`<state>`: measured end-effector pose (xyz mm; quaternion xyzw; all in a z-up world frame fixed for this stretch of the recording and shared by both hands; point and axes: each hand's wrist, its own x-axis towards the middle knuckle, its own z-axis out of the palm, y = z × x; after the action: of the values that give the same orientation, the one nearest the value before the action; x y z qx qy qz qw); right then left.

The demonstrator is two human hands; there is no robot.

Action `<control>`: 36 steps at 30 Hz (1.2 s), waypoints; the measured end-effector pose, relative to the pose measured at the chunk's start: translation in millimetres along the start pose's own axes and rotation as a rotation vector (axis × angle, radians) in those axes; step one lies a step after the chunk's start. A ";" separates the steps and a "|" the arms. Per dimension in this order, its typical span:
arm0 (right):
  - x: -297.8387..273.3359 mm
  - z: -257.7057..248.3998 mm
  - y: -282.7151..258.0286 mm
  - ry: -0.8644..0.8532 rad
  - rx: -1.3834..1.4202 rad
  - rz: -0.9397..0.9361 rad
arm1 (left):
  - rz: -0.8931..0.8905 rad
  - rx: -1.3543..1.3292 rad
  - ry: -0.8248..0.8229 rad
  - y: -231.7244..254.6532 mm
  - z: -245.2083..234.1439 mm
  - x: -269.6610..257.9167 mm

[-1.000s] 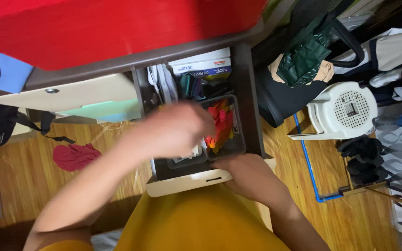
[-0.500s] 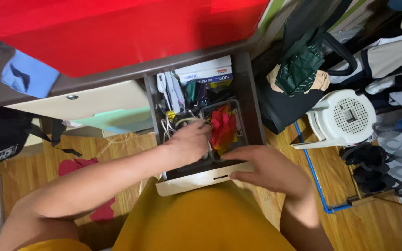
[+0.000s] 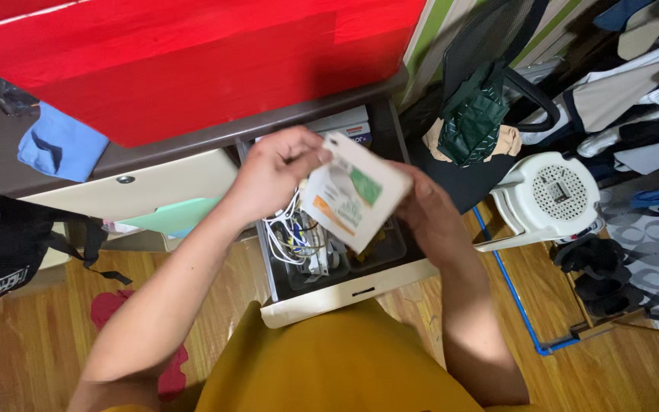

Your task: The person folds a blue towel and places it into a black backpack. They then open drawers to retrieve wet wipes, small bottles, and packets, placing them into the backpack. Finally, they add a portable charger and cable before zipping the bag closed.

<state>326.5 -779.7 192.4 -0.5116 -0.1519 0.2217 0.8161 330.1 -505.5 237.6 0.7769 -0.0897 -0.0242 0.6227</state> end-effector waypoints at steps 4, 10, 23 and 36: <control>3.0 4.7 23.0 0.165 0.072 0.213 | -0.077 -0.218 0.125 -15.6 5.7 5.0; 1.8 18.9 33.5 0.290 0.141 0.174 | -0.122 -0.004 0.162 -1.6 16.6 -7.0; 3.9 25.1 12.5 0.435 0.194 -0.016 | 0.002 0.141 0.203 12.0 -1.8 2.4; 9.9 39.2 20.0 0.630 0.287 -0.178 | -0.256 -0.246 0.174 1.8 33.2 -5.5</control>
<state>312.2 -736.9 191.4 -0.4197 0.0961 0.0003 0.9026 319.5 -536.9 231.5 0.6991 0.0677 -0.0468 0.7102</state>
